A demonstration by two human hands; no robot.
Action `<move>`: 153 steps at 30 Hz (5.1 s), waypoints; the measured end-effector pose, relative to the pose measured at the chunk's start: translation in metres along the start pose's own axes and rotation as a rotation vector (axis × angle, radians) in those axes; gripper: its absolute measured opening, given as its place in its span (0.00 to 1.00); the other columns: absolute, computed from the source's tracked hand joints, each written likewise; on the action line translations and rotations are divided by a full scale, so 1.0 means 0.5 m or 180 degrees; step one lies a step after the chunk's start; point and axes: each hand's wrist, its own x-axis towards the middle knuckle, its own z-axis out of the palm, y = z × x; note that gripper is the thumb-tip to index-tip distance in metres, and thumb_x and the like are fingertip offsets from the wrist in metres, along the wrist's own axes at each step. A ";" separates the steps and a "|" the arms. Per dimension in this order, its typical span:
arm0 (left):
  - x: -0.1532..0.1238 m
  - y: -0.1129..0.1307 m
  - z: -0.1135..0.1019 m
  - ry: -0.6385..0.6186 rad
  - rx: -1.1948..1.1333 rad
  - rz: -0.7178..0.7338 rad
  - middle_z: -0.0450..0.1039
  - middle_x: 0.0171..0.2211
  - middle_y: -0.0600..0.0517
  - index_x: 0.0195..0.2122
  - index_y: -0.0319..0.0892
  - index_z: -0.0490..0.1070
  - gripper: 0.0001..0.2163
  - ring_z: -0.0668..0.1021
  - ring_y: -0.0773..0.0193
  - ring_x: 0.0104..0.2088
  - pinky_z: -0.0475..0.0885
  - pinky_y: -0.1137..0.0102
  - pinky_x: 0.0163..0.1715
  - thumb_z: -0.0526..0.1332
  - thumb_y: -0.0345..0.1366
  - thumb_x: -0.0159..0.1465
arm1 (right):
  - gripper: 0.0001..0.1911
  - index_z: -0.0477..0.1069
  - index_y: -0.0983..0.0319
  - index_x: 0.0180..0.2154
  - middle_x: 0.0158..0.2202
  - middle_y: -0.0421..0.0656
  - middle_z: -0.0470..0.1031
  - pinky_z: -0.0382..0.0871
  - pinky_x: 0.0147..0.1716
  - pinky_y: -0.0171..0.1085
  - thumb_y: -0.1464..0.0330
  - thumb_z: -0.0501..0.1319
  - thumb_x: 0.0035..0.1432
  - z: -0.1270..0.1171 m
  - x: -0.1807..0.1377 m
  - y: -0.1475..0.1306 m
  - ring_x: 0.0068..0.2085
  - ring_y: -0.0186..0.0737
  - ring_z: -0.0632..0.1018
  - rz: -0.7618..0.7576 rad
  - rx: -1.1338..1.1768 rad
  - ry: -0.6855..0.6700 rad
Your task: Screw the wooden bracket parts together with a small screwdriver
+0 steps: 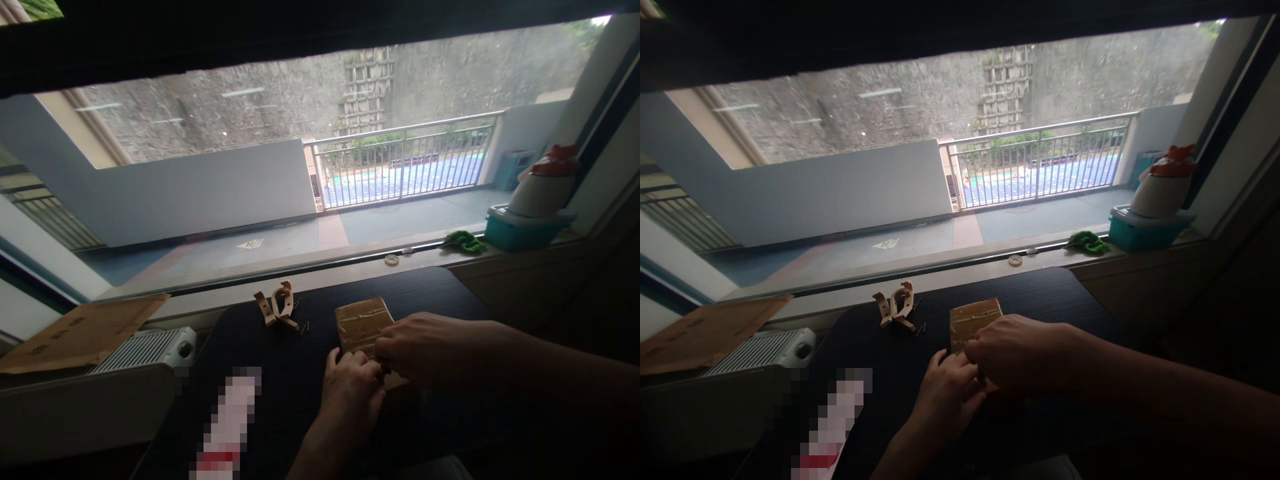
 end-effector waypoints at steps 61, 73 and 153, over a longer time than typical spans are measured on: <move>-0.003 0.014 -0.008 -0.0025 0.0032 -0.0183 0.73 0.41 0.52 0.33 0.46 0.71 0.06 0.71 0.58 0.46 0.49 0.53 0.57 0.59 0.33 0.54 | 0.05 0.70 0.64 0.32 0.32 0.42 0.75 0.60 0.30 0.34 0.76 0.58 0.52 -0.035 0.020 -0.017 0.36 0.40 0.76 -0.0044 -0.0512 -0.0150; -0.004 0.021 -0.016 -0.0089 0.0091 -0.0185 0.73 0.41 0.52 0.36 0.48 0.72 0.08 0.71 0.58 0.46 0.51 0.53 0.56 0.60 0.33 0.55 | 0.05 0.71 0.64 0.33 0.30 0.42 0.75 0.55 0.25 0.34 0.74 0.57 0.54 -0.038 0.015 -0.022 0.32 0.40 0.76 0.0169 -0.0581 -0.0171; -0.002 -0.001 0.002 0.0044 -0.0100 -0.0084 0.73 0.41 0.53 0.38 0.48 0.71 0.09 0.72 0.57 0.46 0.49 0.51 0.56 0.60 0.34 0.55 | 0.05 0.71 0.63 0.34 0.31 0.42 0.75 0.60 0.30 0.33 0.74 0.58 0.53 -0.030 0.010 -0.007 0.35 0.39 0.76 0.0007 -0.0377 -0.0109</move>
